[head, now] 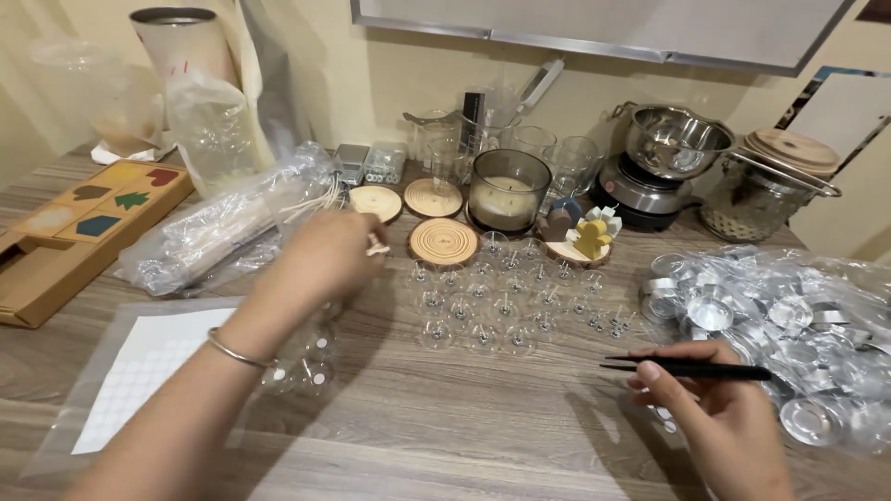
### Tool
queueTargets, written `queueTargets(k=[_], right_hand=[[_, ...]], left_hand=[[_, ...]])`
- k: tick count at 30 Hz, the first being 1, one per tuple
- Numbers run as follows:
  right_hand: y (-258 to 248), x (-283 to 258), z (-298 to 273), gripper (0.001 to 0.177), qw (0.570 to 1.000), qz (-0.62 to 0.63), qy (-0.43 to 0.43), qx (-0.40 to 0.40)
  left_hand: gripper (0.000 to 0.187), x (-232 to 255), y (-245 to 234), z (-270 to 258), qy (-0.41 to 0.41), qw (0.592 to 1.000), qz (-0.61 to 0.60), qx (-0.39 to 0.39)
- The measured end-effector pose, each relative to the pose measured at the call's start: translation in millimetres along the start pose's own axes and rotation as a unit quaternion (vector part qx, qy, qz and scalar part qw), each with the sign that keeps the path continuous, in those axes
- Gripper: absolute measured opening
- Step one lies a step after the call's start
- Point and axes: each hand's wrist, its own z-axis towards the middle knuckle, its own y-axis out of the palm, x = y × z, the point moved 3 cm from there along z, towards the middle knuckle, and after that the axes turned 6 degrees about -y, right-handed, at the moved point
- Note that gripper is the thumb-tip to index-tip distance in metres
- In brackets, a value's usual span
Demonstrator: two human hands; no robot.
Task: Applying adhesive stickers to wick tabs and placing them into glass containers for candle making.
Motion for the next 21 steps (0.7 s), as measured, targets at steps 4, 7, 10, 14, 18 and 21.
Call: queueTargets(k=[4,7,10,14,18,21], right_hand=[[3.3,-2.0,0.7,0.030,1.000,0.010,0.005,-0.007],[0.9,7.8,3.1,0.030,1.000,0.012,0.007,-0.007],[-6.4,31.4,8.0,0.030,0.999,0.020,-0.022,-0.020],[-4.7,14.8,4.9,0.030,0.999,0.028,-0.041,-0.016],[-7.4,18.3,3.9,0.028,1.000,0.002,-0.007,-0.002],[-7.7,27.8,4.6,0.029,0.999,-0.004,-0.014,-0.029]], left_hand=[[0.038,-17.8,1.3,9.8,-0.027,0.999,0.035,0.000],[0.046,-16.2,15.3,17.4,-0.019,0.997,0.068,-0.018],[0.046,-11.8,30.2,27.9,0.084,0.995,0.036,0.026],[0.047,-19.0,5.3,20.8,0.061,0.997,0.039,-0.031],[0.043,-34.1,-34.5,-5.4,-0.070,0.978,0.062,-0.186],[0.056,-28.3,-36.2,-22.8,-0.128,0.950,0.110,-0.262]])
